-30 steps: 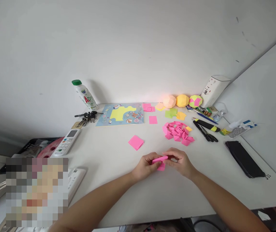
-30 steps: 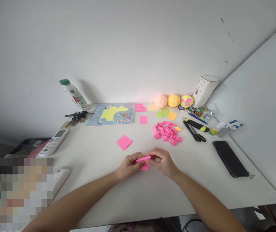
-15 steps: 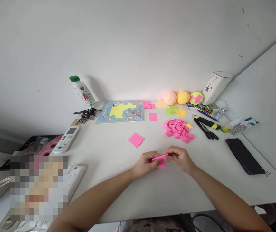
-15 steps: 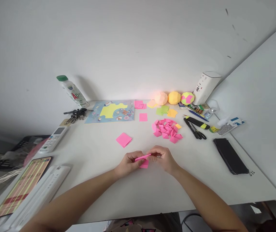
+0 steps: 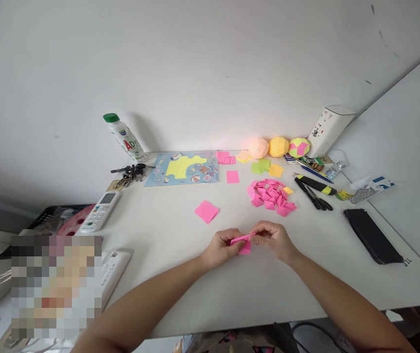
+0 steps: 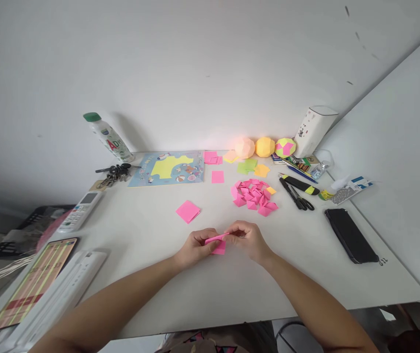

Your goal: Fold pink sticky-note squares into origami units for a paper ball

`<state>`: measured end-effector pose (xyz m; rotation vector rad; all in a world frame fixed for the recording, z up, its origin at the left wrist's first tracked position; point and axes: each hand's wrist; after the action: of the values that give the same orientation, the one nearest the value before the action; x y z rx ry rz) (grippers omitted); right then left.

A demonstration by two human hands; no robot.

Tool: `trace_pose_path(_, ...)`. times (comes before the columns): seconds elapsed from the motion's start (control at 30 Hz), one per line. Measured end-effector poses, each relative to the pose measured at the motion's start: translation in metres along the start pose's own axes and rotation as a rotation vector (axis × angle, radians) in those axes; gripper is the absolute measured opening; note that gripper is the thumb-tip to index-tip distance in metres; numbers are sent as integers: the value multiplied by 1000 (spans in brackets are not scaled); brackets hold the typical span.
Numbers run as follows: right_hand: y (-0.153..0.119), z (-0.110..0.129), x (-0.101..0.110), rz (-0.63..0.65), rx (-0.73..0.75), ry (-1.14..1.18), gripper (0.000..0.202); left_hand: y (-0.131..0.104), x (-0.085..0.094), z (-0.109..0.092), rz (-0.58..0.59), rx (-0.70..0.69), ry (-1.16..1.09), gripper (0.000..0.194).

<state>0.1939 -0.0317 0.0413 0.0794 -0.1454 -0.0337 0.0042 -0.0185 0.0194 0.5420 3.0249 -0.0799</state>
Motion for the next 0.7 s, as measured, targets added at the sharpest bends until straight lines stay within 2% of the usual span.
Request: trace_pose_path(0.7, 0, 3, 0, 29, -41, 36, 18, 0, -1, 1, 3, 13, 4, 32)
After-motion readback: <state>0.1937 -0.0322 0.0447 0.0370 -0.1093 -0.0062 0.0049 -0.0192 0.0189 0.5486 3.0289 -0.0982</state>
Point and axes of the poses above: each hand's wrist, its own y-axis towards the middle knuckle, its own x-axis out of the back of the hand, z = x × y, and after that the axes turned 14 degrees about -z, right-handed
